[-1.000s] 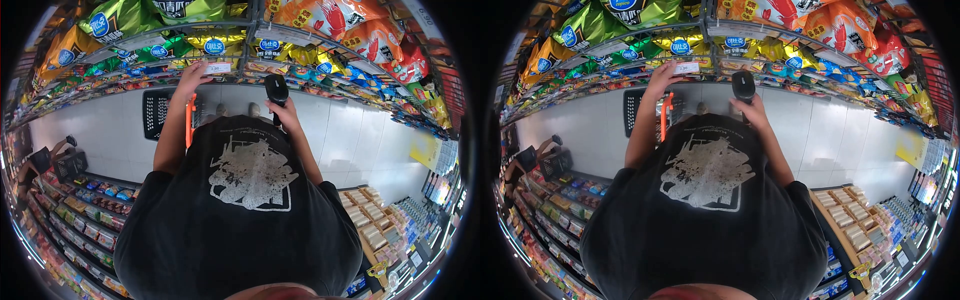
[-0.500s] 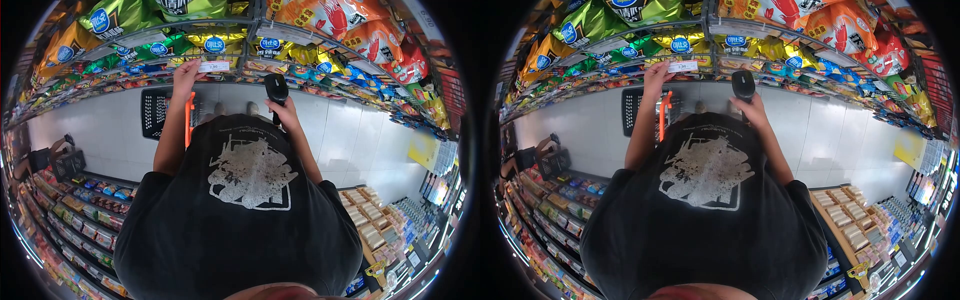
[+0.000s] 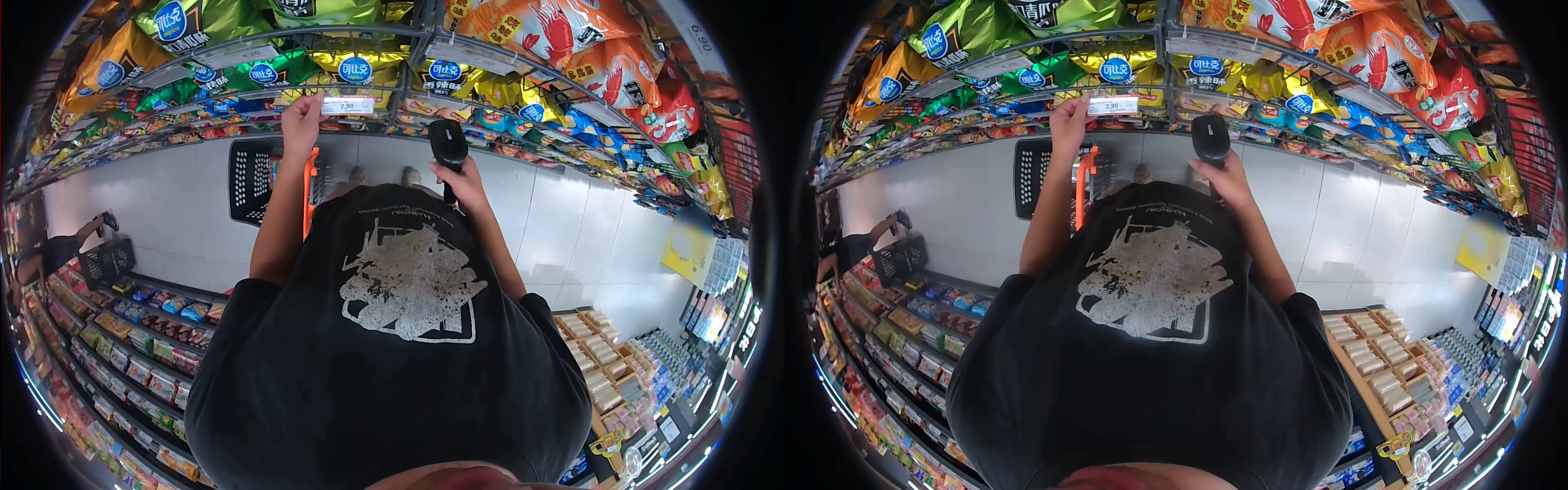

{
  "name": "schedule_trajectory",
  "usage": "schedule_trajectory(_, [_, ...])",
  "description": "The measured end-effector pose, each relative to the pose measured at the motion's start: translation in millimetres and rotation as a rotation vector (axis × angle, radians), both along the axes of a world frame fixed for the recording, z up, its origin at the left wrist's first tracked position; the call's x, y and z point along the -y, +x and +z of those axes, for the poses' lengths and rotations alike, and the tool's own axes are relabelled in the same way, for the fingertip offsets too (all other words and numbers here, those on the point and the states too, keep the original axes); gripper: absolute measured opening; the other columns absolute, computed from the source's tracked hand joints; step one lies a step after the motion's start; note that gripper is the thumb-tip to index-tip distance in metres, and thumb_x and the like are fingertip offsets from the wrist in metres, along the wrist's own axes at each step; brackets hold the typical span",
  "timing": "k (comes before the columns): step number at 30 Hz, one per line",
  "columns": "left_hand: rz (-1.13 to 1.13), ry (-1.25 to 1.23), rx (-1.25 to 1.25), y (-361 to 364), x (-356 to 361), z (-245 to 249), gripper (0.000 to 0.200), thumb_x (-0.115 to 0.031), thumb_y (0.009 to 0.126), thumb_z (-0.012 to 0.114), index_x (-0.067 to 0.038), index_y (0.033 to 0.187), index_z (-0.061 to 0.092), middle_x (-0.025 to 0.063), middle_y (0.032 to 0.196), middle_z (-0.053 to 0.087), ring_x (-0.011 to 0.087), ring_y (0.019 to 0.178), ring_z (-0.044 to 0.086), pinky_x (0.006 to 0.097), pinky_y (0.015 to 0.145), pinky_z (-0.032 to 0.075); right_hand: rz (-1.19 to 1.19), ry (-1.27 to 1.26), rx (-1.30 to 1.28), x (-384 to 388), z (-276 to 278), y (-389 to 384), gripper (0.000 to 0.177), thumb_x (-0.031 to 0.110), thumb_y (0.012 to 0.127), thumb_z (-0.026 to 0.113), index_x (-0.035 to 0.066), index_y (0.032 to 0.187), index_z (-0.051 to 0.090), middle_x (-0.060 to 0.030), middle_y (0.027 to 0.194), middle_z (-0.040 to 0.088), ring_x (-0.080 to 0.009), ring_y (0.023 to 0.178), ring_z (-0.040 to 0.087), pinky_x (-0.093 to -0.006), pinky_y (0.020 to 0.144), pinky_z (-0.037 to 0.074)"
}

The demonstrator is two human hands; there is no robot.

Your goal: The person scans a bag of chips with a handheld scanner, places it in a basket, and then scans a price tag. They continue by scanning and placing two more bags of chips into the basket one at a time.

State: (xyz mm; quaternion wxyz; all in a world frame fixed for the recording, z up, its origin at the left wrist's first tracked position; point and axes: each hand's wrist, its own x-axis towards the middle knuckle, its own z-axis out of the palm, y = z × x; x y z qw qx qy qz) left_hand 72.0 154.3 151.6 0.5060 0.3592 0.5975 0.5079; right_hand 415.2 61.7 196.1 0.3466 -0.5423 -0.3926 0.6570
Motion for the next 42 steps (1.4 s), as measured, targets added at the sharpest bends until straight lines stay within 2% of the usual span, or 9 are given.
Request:
schedule_trajectory(3, [0.008, 0.03, -0.011, -1.2, -2.0, -8.5, 0.026, -0.021, 0.1, 0.063, 0.004, 0.107, 0.068, 0.0059, 0.092, 0.071, 0.009, 0.08, 0.066, 0.0236, 0.072, 0.057, -0.058, -0.022, -0.006, -1.5, 8.2, -3.6, 0.023, 0.013, 0.083, 0.078, 0.002, 0.094, 0.062, -0.0008, 0.08, 0.061, -0.0096, 0.069, 0.055, -0.0268, 0.064, 0.043])
schedule_trajectory(9, [0.055, 0.014, 0.014, 6.5, 2.5, -0.3, 0.027, -0.021, 0.101, 0.061, 0.005, 0.104, 0.068, 0.0063, 0.091, 0.071, 0.0094, 0.078, 0.066, 0.0245, 0.073, 0.057, -0.052, -0.025, -0.017, -4.5, 3.9, -3.2, 0.023, 0.013, 0.083, 0.078, 0.002, 0.096, 0.063, -0.0011, 0.082, 0.062, -0.0097, 0.07, 0.056, -0.0268, 0.065, 0.044])
schedule_trajectory(14, [0.085, -0.001, 0.085, 10.1, 3.5, 3.7, 0.028, -0.023, 0.102, 0.059, 0.005, 0.101, 0.066, 0.0075, 0.09, 0.07, 0.0113, 0.076, 0.067, 0.0253, 0.07, 0.059, 0.03, 0.007, -0.006, -8.8, -5.2, -3.1, 0.029, 0.018, 0.083, 0.08, 0.004, 0.102, 0.063, 0.0009, 0.086, 0.064, -0.007, 0.074, 0.056, -0.0255, 0.066, 0.046])
schedule_trajectory(20, [0.156, -0.018, 0.102, 3.2, 1.7, 4.7, 0.028, -0.024, 0.104, 0.055, 0.003, 0.105, 0.058, 0.0078, 0.088, 0.067, 0.0143, 0.076, 0.069, 0.0258, 0.067, 0.06, 0.038, 0.008, -0.009, -9.7, -8.3, -2.6, 0.029, 0.018, 0.083, 0.08, 0.004, 0.103, 0.063, 0.0011, 0.086, 0.065, -0.0069, 0.073, 0.056, -0.0251, 0.065, 0.046])
schedule_trajectory(23, [0.147, -0.047, 0.161, 1.0, -0.7, 6.1, 0.028, -0.025, 0.104, 0.055, 0.002, 0.108, 0.058, 0.0094, 0.092, 0.067, 0.0156, 0.074, 0.068, 0.0269, 0.068, 0.061, 0.018, 0.007, -0.014, -11.1, -8.6, -0.3, 0.029, 0.017, 0.083, 0.08, 0.004, 0.103, 0.063, 0.0012, 0.087, 0.065, -0.007, 0.074, 0.056, -0.0253, 0.065, 0.046])
schedule_trajectory(31, [0.148, -0.05, 0.257, 8.4, 5.7, 15.1, 0.027, -0.024, 0.102, 0.058, 0.002, 0.11, 0.062, 0.0093, 0.097, 0.068, 0.0158, 0.084, 0.069, 0.0294, 0.072, 0.062, 0.006, -0.004, -0.027, -10.2, -12.3, 1.6, 0.032, 0.017, 0.083, 0.081, 0.003, 0.105, 0.063, 0.0001, 0.09, 0.067, -0.0072, 0.076, 0.058, -0.0253, 0.067, 0.047])
schedule_trajectory(35, [0.151, -0.058, 0.382, 10.1, 16.8, -1.9, 0.024, -0.022, 0.1, 0.061, 0.001, 0.105, 0.065, 0.0089, 0.097, 0.068, 0.016, 0.087, 0.069, 0.0314, 0.077, 0.062, -0.003, -0.037, -0.035, -8.0, -13.3, 2.9, 0.032, 0.016, 0.083, 0.081, 0.004, 0.105, 0.063, 0.0, 0.091, 0.067, -0.0074, 0.076, 0.058, -0.0253, 0.067, 0.047])
schedule_trajectory(39, [0.191, -0.062, 0.362, 10.9, 20.6, -6.4, 0.021, -0.022, 0.1, 0.062, -0.001, 0.102, 0.063, 0.0095, 0.096, 0.068, 0.0155, 0.085, 0.068, 0.0313, 0.077, 0.062, -0.005, -0.037, -0.04, -10.9, -12.0, 3.6, 0.032, 0.016, 0.083, 0.08, 0.004, 0.106, 0.062, 0.0002, 0.09, 0.066, -0.0074, 0.075, 0.057, -0.0253, 0.066, 0.046])
schedule_trajectory(42, [0.116, -0.009, 0.278, 3.4, 13.1, -4.7, 0.022, -0.022, 0.101, 0.059, 0.0, 0.101, 0.061, 0.0094, 0.096, 0.068, 0.0144, 0.086, 0.068, 0.0295, 0.074, 0.061, -0.04, -0.029, -0.038, -10.2, -12.4, 2.7, 0.034, 0.018, 0.082, 0.081, 0.004, 0.106, 0.062, 0.0006, 0.089, 0.065, -0.0073, 0.075, 0.057, -0.0253, 0.066, 0.046])
